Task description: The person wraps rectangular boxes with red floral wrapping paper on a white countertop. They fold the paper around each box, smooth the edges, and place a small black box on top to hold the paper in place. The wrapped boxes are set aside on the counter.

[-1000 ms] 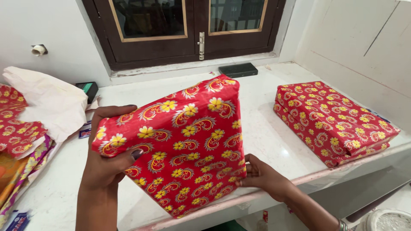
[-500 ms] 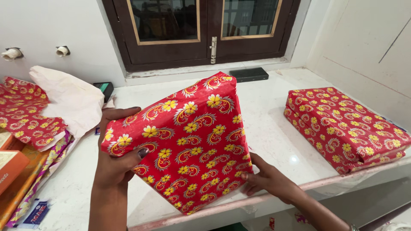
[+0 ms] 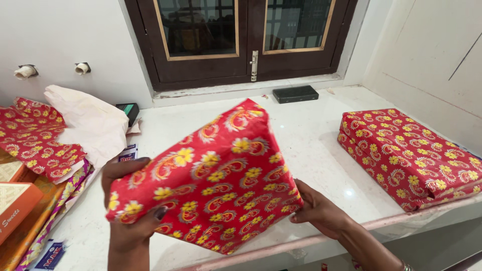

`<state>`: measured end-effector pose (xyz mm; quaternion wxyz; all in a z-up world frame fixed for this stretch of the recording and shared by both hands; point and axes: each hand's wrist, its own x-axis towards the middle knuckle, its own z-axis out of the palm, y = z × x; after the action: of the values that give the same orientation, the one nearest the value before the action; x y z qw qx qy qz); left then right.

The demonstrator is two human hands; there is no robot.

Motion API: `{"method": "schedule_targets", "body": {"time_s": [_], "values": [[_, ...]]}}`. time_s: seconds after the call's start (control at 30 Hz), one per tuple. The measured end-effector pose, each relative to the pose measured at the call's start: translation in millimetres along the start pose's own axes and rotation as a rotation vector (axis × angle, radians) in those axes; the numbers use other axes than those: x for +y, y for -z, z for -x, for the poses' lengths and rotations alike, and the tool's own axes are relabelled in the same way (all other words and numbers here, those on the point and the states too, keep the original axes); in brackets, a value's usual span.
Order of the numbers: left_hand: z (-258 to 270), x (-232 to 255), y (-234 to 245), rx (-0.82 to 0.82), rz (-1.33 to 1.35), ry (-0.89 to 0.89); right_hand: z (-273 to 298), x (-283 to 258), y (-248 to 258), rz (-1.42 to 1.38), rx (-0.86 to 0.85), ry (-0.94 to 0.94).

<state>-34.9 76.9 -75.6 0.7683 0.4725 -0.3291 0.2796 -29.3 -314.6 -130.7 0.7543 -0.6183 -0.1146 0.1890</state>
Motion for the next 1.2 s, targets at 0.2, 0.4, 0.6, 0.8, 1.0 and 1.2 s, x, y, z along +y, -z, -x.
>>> {"method": "schedule_targets", "body": {"time_s": [0.2, 0.4, 0.6, 0.8, 1.0, 1.2], "values": [[10, -3, -3, 0.0, -0.068, 0.015, -3, 18, 4, -0.191, 0.1, -0.025], [24, 7, -6, 0.013, -0.1, -0.005, -14, 43, -4, -0.471, 0.185, 0.006], [30, 16, -6, -0.006, -0.149, 0.038, -5, 25, -19, -0.521, 0.216, -0.17], [28, 18, -17, -0.002, -0.13, 0.044, -7, 28, -15, -0.523, 0.117, -0.088], [-7, 21, -49, -0.016, -0.07, 0.005, -10, 30, -2, -0.517, 0.129, 0.117], [-67, 10, -116, 0.038, 0.273, 0.133, 30, -9, 75, -0.3, 0.2, 0.383]]}}
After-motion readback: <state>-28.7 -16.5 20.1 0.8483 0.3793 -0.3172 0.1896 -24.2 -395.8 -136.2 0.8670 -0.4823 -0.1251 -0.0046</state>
